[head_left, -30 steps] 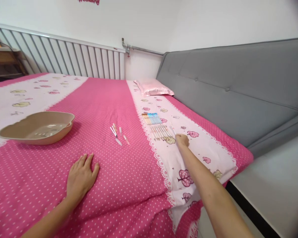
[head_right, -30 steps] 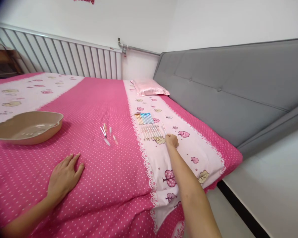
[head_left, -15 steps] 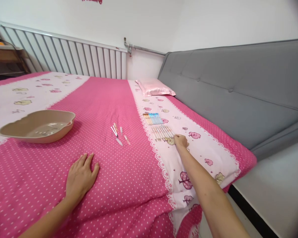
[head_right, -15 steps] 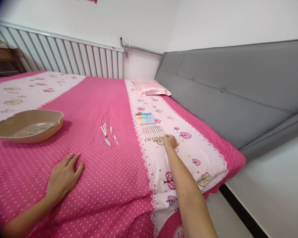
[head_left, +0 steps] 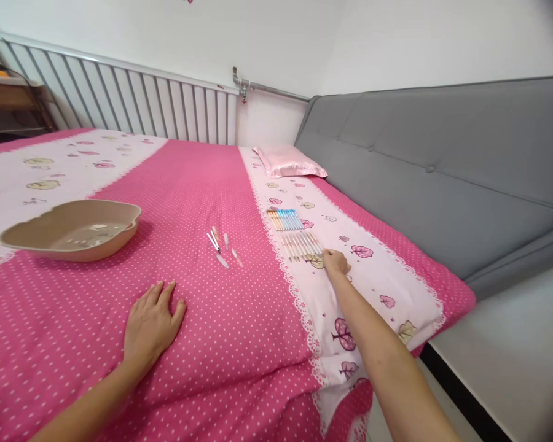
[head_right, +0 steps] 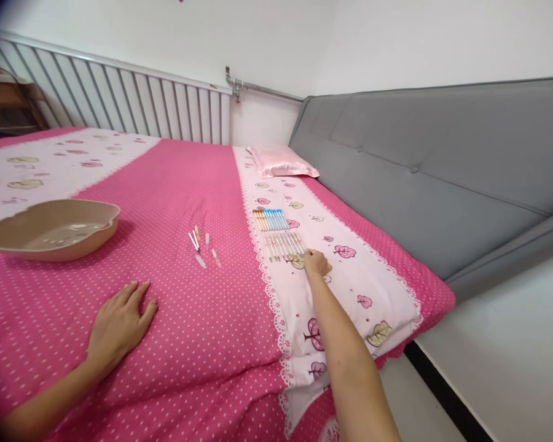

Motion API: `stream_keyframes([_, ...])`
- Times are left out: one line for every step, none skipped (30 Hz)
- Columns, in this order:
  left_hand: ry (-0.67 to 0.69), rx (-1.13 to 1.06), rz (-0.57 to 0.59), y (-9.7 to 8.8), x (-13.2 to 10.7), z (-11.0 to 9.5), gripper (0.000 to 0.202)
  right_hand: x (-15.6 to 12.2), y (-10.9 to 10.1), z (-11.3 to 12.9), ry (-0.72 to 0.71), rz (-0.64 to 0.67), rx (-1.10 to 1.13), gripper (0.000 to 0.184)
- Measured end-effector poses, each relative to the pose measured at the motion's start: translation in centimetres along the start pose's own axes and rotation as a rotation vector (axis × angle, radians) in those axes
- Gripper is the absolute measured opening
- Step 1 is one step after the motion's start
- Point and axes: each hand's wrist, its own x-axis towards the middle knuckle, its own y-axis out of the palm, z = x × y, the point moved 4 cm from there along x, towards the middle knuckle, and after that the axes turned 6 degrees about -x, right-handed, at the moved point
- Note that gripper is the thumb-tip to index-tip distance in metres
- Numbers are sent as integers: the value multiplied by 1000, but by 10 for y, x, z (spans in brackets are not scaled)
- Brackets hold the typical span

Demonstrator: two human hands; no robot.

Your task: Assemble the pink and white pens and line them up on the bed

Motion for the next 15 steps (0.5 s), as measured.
stream_keyframes([0, -3, 4, 0, 0, 0, 63, 1, 0, -1, 0, -2, 1, 32])
stream_keyframes([0, -6, 9, 0, 0, 0, 63, 2, 1, -2, 1, -4, 2, 32])
stream_keyframes([-2, -9, 14, 0, 0, 0, 63, 3, 1, -3, 2, -9, 5, 32])
stream_keyframes([-3, -13, 18, 0, 0, 0, 63, 4, 2, -4, 2, -15, 8, 32])
stream_keyframes([-4, -16, 20, 0, 0, -1, 63, 4, 2, -6, 1, -23, 12, 32])
stream_keyframes([-5, -18, 22, 0, 0, -1, 63, 5, 2, -7, -3, -34, 14, 32])
stream_keyframes([-6, -20, 24, 0, 0, -1, 63, 5, 2, -9, -10, -47, 16, 32])
stream_keyframes([-8, -19, 26, 0, 0, -1, 63, 5, 1, -11, -20, -63, 17, 32])
stream_keyframes([-10, -18, 28, 0, 0, -1, 62, 4, 1, -12, -35, -80, 18, 32])
stream_keyframes([-14, -16, 29, 0, 0, -1, 62, 3, 0, -14, -51, -97, 16, 32])
stream_keyframes([-16, -15, 31, -1, 0, -1, 62, 1, -1, -17, -67, -112, 13, 32])
stream_keyframes([-17, -15, 31, -1, 0, -1, 61, -2, -3, -19, -80, -126, 6, 33])
stream_keyframes([-17, -17, 31, -1, 0, -1, 61, -6, -4, -22, -89, -137, -5, 33])
stream_keyframes([-17, -22, 30, -2, -1, -1, 60, -11, -5, -25, -95, -144, -21, 34])
stream_keyframes([-16, -28, 28, -2, -1, -1, 60, -17, -7, -29, -99, -147, -40, 34])
